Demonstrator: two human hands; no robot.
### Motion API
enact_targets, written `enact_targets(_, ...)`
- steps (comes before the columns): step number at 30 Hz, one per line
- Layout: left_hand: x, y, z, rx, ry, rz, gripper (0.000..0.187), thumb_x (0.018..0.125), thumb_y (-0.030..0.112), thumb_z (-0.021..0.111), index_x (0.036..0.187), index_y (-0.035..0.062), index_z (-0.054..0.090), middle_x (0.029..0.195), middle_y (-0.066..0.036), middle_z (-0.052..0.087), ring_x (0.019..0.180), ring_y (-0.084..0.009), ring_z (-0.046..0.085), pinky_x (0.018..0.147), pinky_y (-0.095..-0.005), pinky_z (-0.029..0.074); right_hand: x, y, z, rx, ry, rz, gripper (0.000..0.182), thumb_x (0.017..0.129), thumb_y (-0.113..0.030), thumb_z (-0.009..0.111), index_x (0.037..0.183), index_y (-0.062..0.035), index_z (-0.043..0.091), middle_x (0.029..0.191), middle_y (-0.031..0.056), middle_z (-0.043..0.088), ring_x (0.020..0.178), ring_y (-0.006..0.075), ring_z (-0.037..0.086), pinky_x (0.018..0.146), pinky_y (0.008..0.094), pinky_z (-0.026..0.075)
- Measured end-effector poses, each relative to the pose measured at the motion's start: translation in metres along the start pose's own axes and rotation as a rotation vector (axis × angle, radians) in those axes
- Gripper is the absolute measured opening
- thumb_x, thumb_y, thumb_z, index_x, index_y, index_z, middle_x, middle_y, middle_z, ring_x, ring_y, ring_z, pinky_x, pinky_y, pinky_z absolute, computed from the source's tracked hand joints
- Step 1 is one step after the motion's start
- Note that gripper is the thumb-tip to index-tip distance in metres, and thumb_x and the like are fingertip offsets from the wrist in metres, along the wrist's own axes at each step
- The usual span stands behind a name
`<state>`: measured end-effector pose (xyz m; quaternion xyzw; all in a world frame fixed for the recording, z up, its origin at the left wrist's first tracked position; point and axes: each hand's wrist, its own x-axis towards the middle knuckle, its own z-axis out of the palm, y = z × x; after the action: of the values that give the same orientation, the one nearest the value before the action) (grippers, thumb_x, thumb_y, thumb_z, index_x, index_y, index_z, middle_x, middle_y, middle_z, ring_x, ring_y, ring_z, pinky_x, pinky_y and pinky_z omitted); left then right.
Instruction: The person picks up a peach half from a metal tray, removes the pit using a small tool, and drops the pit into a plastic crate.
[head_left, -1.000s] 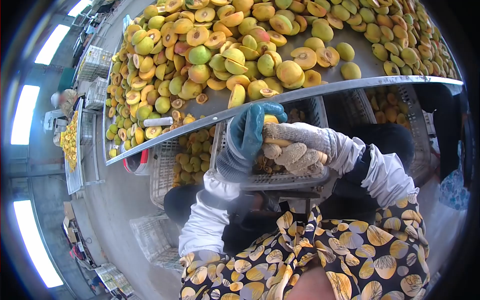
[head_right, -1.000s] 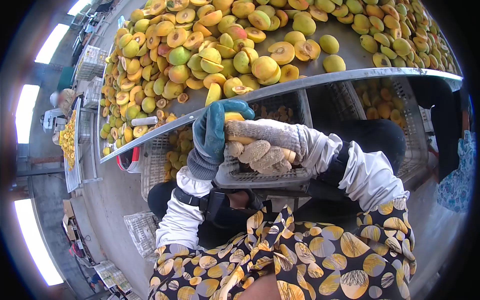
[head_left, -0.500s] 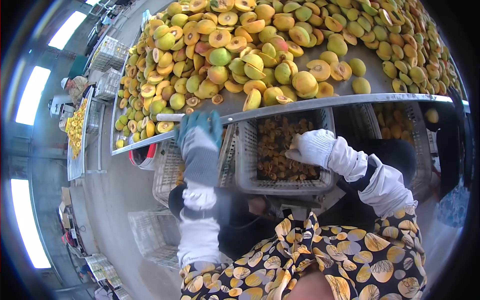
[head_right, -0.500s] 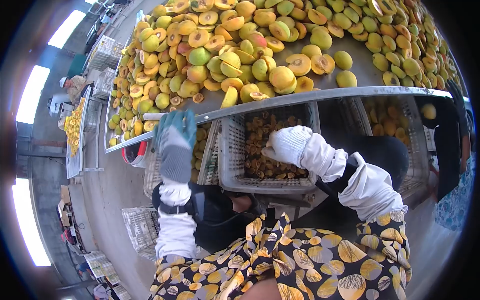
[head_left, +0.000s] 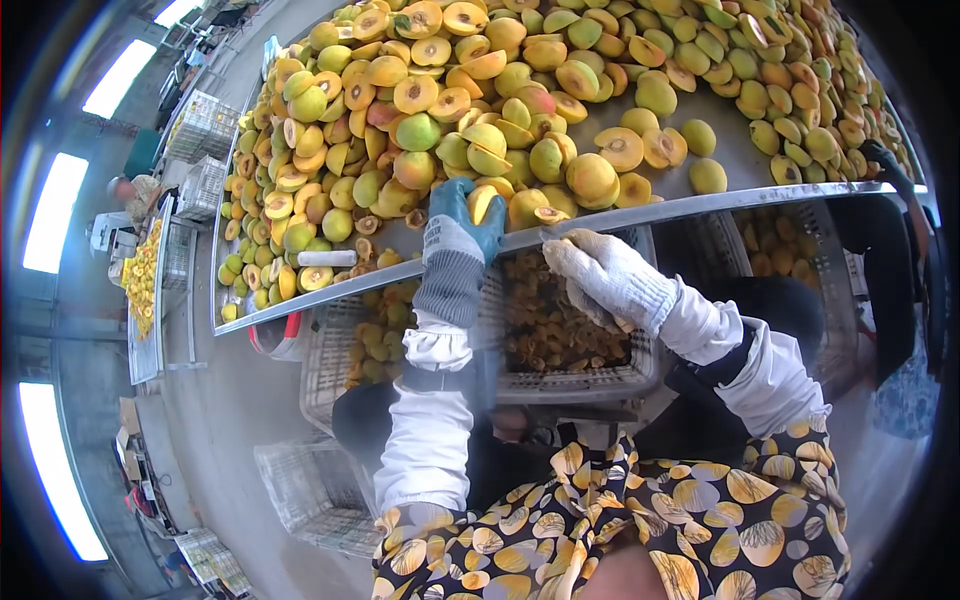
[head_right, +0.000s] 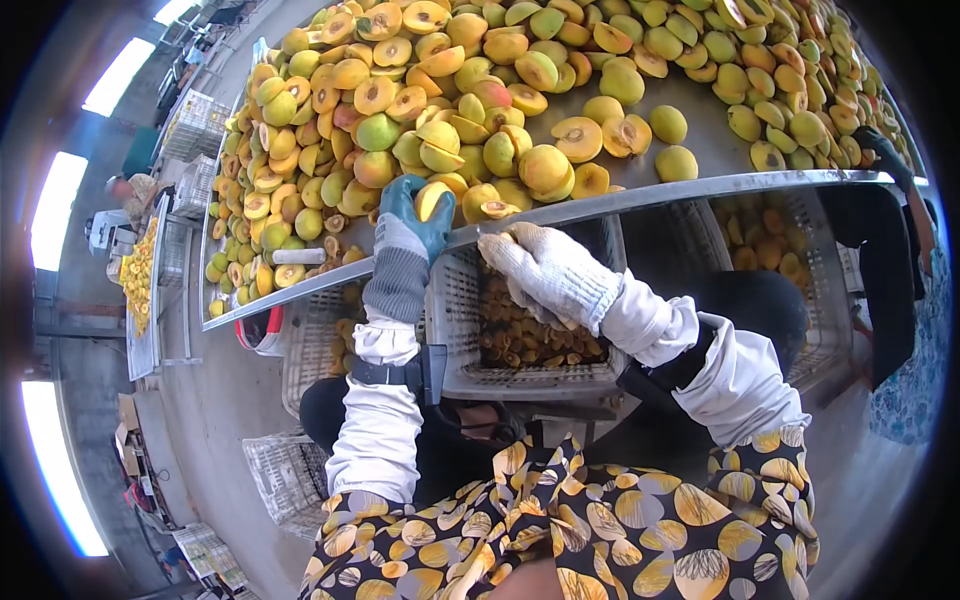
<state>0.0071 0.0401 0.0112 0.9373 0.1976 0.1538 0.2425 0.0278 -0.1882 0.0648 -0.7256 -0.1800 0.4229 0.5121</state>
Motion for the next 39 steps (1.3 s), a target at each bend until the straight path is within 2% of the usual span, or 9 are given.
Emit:
enact_targets(3,-0.014,-0.006,0.000,-0.341,0.325,0.217,0.038,0.086,0.020,0.076,0.116,0.0035,0.061,0.110,-0.012,0.065,0.100,-0.0246,0.066,0.089,-0.0368,0.053,-0.003,-0.006,0.004,0.159,-0.012,-0.031,0.048,0.102,-0.049,0.051,0.115,-0.0037,0.058,0.065,-0.0002,0.056,0.046,0.0105,0.054,0.041,0.0261,0.045)
enact_targets(6,-0.039,0.025,-0.025,-1.276,0.122,-0.069,0.033,0.096,0.015,0.067,0.125,0.0007,0.058,0.118,-0.011,0.064,0.102,-0.0185,0.064,0.088,-0.0331,0.055,-0.004,-0.009,0.014,0.139,0.059,-0.164,0.042,0.102,-0.044,0.053,0.105,-0.0036,0.061,0.064,0.0058,0.059,0.052,0.0175,0.060,0.049,0.0322,0.050)
enact_targets(10,-0.040,0.020,0.004,-0.606,0.437,0.721,0.040,0.101,0.017,0.062,0.134,-0.0013,0.050,0.125,-0.017,0.060,0.113,-0.0236,0.063,0.094,-0.0355,0.056,0.011,0.003,0.026,-0.318,0.298,-0.516,0.040,0.098,-0.040,0.060,0.088,-0.0014,0.062,0.068,0.0218,0.064,0.066,0.0373,0.067,0.058,0.0446,0.053)
enact_targets(14,-0.055,0.028,0.012,-1.391,0.003,0.067,0.042,0.102,0.024,0.058,0.134,-0.0023,0.048,0.130,-0.024,0.058,0.115,-0.0311,0.062,0.098,-0.0417,0.055,0.007,0.007,0.026,-0.538,0.435,-0.619,0.038,0.097,-0.038,0.064,0.091,-0.0013,0.063,0.061,0.0156,0.063,0.056,0.0346,0.065,0.049,0.0430,0.051)
enact_targets(20,-0.061,0.038,0.010,-1.089,0.101,0.131,0.047,0.110,0.036,0.039,0.128,-0.0052,0.054,0.123,-0.018,0.064,0.108,-0.0276,0.066,0.094,-0.0380,0.056,0.013,0.015,0.024,-0.595,0.636,-0.785,0.038,0.096,-0.037,0.065,0.096,0.0011,0.063,0.058,0.0134,0.062,0.052,0.0302,0.065,0.045,0.0395,0.049)
enact_targets(23,-0.061,0.043,0.010,-1.433,0.073,-0.020,0.050,0.109,0.040,0.040,0.124,-0.0046,0.058,0.116,-0.017,0.067,0.104,-0.0266,0.068,0.092,-0.0368,0.056,0.010,0.013,0.021,-0.634,0.549,-0.688,0.037,0.096,-0.037,0.065,0.092,-0.0004,0.062,0.058,0.0138,0.062,0.052,0.0313,0.065,0.045,0.0403,0.050)
enact_targets(32,-0.072,0.057,-0.002,-1.361,0.112,-0.044,0.054,0.109,0.044,0.038,0.121,-0.0034,0.061,0.109,-0.016,0.069,0.099,-0.0234,0.068,0.088,-0.0336,0.056,0.007,0.016,0.028,-0.520,0.529,-0.659,0.036,0.097,-0.036,0.064,0.082,-0.0034,0.060,0.059,0.0156,0.061,0.053,0.0339,0.064,0.047,0.0427,0.051)
enact_targets(35,-0.073,0.059,0.005,-1.236,0.236,-0.059,0.056,0.107,0.048,0.041,0.119,-0.0033,0.061,0.107,-0.019,0.070,0.094,-0.0254,0.069,0.087,-0.0349,0.057,0.005,0.015,0.025,-0.515,0.429,-0.578,0.035,0.100,-0.035,0.058,0.096,-0.0002,0.060,0.067,0.0214,0.062,0.065,0.0414,0.064,0.058,0.0457,0.051)
enact_targets(39,-0.075,0.057,0.001,-1.021,0.192,-0.018,0.050,0.109,0.041,0.041,0.118,-0.0038,0.061,0.106,-0.016,0.070,0.094,-0.0224,0.068,0.086,-0.0332,0.056,0.009,0.013,0.015,-0.154,0.096,-0.440,0.049,0.103,-0.048,0.050,0.094,-0.0009,0.060,0.060,0.0134,0.057,0.047,0.0274,0.057,0.045,0.0365,0.047)
